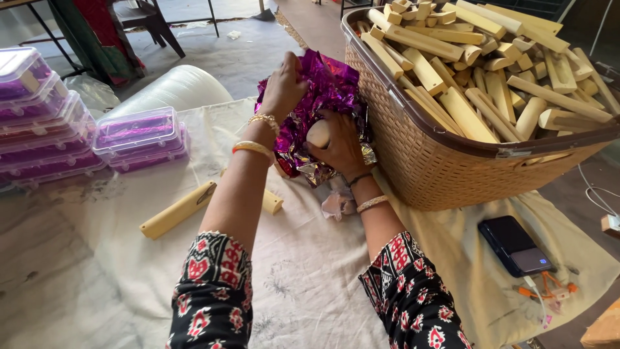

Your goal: Wrapping small wooden sticks in pink metallic foil and storing them in a container.

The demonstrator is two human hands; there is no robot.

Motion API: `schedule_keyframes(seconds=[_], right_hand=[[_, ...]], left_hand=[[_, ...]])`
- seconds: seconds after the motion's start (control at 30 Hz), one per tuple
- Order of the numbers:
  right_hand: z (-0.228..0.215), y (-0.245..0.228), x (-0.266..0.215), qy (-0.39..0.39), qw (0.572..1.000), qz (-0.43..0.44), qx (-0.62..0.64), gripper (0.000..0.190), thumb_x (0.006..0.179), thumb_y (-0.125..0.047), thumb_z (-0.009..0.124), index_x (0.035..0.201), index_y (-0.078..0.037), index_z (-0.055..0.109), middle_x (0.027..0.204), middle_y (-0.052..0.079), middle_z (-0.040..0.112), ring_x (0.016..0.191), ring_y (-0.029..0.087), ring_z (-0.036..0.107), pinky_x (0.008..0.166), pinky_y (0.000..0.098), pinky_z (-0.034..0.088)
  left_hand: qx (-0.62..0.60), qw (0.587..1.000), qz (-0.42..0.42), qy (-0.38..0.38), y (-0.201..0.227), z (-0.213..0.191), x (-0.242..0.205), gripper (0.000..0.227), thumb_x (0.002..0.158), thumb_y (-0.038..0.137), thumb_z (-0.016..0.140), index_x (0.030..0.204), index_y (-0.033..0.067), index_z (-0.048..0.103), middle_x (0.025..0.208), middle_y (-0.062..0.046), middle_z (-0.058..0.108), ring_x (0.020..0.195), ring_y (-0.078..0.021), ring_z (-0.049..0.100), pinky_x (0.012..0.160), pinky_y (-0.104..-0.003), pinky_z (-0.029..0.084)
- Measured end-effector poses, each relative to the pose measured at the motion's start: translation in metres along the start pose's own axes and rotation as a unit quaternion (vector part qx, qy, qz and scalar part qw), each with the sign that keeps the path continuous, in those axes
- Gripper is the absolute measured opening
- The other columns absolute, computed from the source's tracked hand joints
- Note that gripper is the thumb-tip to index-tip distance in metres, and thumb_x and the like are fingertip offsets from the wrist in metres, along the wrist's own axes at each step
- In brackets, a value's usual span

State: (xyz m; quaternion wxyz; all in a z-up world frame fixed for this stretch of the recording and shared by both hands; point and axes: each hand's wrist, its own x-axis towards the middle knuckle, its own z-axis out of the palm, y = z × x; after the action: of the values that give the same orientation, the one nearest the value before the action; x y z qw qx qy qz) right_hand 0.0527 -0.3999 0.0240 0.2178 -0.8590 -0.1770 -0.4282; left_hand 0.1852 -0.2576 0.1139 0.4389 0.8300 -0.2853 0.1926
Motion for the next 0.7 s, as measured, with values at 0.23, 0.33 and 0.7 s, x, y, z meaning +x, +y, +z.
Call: schedule_keyframes(seconds=[0.23,0.33,0.7], right_hand=[[0.001,0.001,-0.001,0.003,0.999,0.028,0.041,0.081,0.075,-0.034,0.087,0.141,-0.005,0.049,0.129,0.02,0.06,0.12,0.04,0.055,0.105,0.051,0.044],[0.001,0.002,0.0,-0.006,0.999,0.023,0.027,0.078,0.076,-0.034,0.086,0.14,-0.006,0.051,0.124,0.019,0.061,0.117,0.039,0.056,0.104,0.0506,0.045],[0.005,0.005,-0.002,0.008,1.0,0.003,-0.019,0.072,0.076,-0.043,0.086,0.129,-0.006,0.055,0.117,0.021,0.059,0.111,0.042,0.054,0.098,0.0541,0.045]], left_hand=[[0.24,0.954,0.176,0.028,-0.014,0.003,-0.027,0.015,0.077,-0.002,0.072,0.089,0.0062,0.07,0.103,-0.01,0.067,0.102,-0.0328,0.055,0.09,-0.042,0.053],[0.209,0.95,0.217,0.082,0.003,0.003,-0.033,0.008,0.085,0.001,0.072,0.091,0.004,0.07,0.104,-0.01,0.066,0.108,-0.0307,0.057,0.098,-0.041,0.054],[0.2,0.962,0.162,0.095,-0.021,0.07,-0.002,0.006,0.098,0.014,0.068,0.103,0.0118,0.066,0.093,-0.015,0.069,0.078,-0.0239,0.069,0.073,-0.039,0.061]])
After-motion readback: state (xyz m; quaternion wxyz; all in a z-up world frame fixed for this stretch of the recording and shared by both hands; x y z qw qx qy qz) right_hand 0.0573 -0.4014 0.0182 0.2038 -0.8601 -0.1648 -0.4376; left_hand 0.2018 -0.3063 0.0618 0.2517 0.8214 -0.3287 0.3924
